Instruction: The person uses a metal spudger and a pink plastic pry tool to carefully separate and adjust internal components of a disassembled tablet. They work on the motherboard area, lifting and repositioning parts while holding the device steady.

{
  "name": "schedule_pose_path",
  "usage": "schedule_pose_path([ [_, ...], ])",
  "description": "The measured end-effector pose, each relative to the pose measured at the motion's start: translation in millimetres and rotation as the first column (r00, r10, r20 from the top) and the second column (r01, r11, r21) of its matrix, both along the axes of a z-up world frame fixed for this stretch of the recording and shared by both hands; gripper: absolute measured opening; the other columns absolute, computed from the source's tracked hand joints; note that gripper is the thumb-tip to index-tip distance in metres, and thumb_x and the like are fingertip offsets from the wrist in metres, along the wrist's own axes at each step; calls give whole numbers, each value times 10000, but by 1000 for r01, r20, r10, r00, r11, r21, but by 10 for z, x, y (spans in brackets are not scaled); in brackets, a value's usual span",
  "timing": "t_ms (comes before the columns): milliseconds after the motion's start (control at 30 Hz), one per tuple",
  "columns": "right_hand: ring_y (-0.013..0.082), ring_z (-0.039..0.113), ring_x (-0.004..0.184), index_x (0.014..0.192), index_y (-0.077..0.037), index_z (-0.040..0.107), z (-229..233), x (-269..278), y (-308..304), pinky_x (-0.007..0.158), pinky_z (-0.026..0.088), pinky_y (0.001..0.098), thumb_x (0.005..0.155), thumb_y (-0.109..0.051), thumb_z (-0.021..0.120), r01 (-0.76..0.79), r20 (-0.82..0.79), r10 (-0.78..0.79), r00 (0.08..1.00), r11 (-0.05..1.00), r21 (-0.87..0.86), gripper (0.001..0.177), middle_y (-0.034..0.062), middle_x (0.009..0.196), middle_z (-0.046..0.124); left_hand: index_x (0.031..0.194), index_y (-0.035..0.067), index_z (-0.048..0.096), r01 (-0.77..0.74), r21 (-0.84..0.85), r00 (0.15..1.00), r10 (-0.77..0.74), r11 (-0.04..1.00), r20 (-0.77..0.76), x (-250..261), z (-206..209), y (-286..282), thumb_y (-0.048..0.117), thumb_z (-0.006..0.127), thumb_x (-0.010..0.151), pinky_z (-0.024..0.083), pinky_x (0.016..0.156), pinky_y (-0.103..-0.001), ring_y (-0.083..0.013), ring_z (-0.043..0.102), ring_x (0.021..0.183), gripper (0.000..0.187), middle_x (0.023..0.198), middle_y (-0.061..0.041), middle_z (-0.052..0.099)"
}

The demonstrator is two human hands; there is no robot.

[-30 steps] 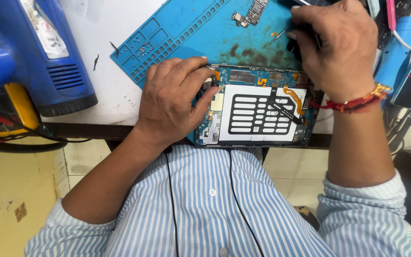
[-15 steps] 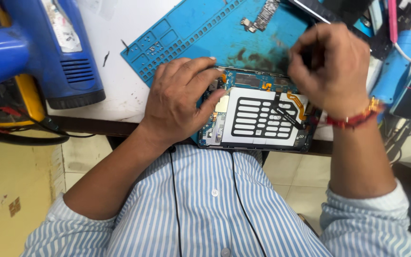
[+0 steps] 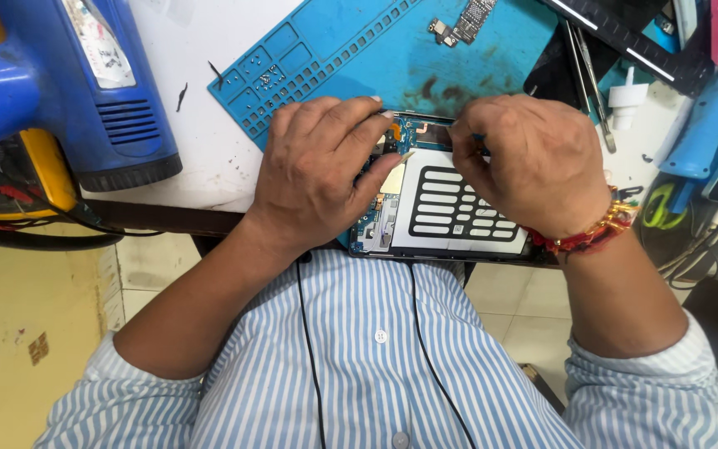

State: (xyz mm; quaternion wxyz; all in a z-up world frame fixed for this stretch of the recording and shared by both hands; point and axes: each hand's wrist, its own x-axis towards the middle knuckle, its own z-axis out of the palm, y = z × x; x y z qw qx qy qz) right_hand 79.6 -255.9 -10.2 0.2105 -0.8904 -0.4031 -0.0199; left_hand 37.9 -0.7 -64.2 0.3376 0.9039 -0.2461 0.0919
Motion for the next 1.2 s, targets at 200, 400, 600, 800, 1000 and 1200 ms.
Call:
schedule_pose_path([
  [200, 241, 647, 772, 1081, -50, 490, 76, 83, 84, 679, 504, 356, 969, -30, 772, -42, -42, 39, 998, 997, -71, 304, 44, 890, 637, 1250, 27, 701, -9, 25, 1000, 9, 1000, 27, 2, -25, -4, 334, 774, 1010, 410, 1037, -413, -241, 610, 1167, 396, 1304, -72, 661],
  [400, 245, 648, 767, 1103, -54, 516, 94, 84, 142, 663, 495, 365, 977, -57, 767, -28, -14, 27, 1000, 993, -113, 281, 53, 881, 630, 1254, 21, 713, -2, 56, 998, -1, 998, 64, 6, -40, -12, 355, 755, 1031, 406, 1041, -411, -228, 604, 1159, 404, 1297, -77, 667],
  [600, 246, 644, 716, 1077, -54, 555, 140, 73, 198, 623, 488, 369, 963, -87, 744, -6, -2, 5, 1000, 976, -217, 223, 67, 807, 616, 1296, 36, 713, 5, 122, 995, -17, 993, 99, 11, -21, -27, 391, 741, 1036, 395, 1023, -420, -225, 589, 1147, 441, 1296, -75, 663],
  [800, 238, 639, 696, 1023, -51, 578, 170, 86, 245, 612, 489, 362, 985, -88, 723, -13, 0, 13, 1000, 965, -260, 155, 68, 792, 617, 1333, 65, 719, 35, 221, 985, -71, 975, 155, 57, -13, -22, 461, 701, 1076, 366, 1031, -422, -212, 553, 1138, 473, 1260, -55, 644],
  [1000, 240, 657, 738, 1060, -59, 608, 170, 98, 207, 639, 503, 360, 956, -102, 760, 10, -7, -11, 1000, 982, -191, 189, 67, 838, 653, 1347, 30, 718, 38, 401, 971, -129, 915, 201, 58, 53, -23, 519, 623, 1101, 366, 999, -410, -201, 548, 1094, 555, 1249, -60, 641],
  [1200, 93, 636, 638, 1111, -27, 660, 59, 18, 55, 582, 477, 229, 1038, -34, 807, 312, -307, -287, 907, 949, 35, 164, 36, 884, 705, 1359, 20, 707, 43, 504, 947, -195, 863, 255, 95, 112, 2, 563, 546, 1109, 368, 991, -402, -206, 538, 1075, 619, 1228, -73, 632],
])
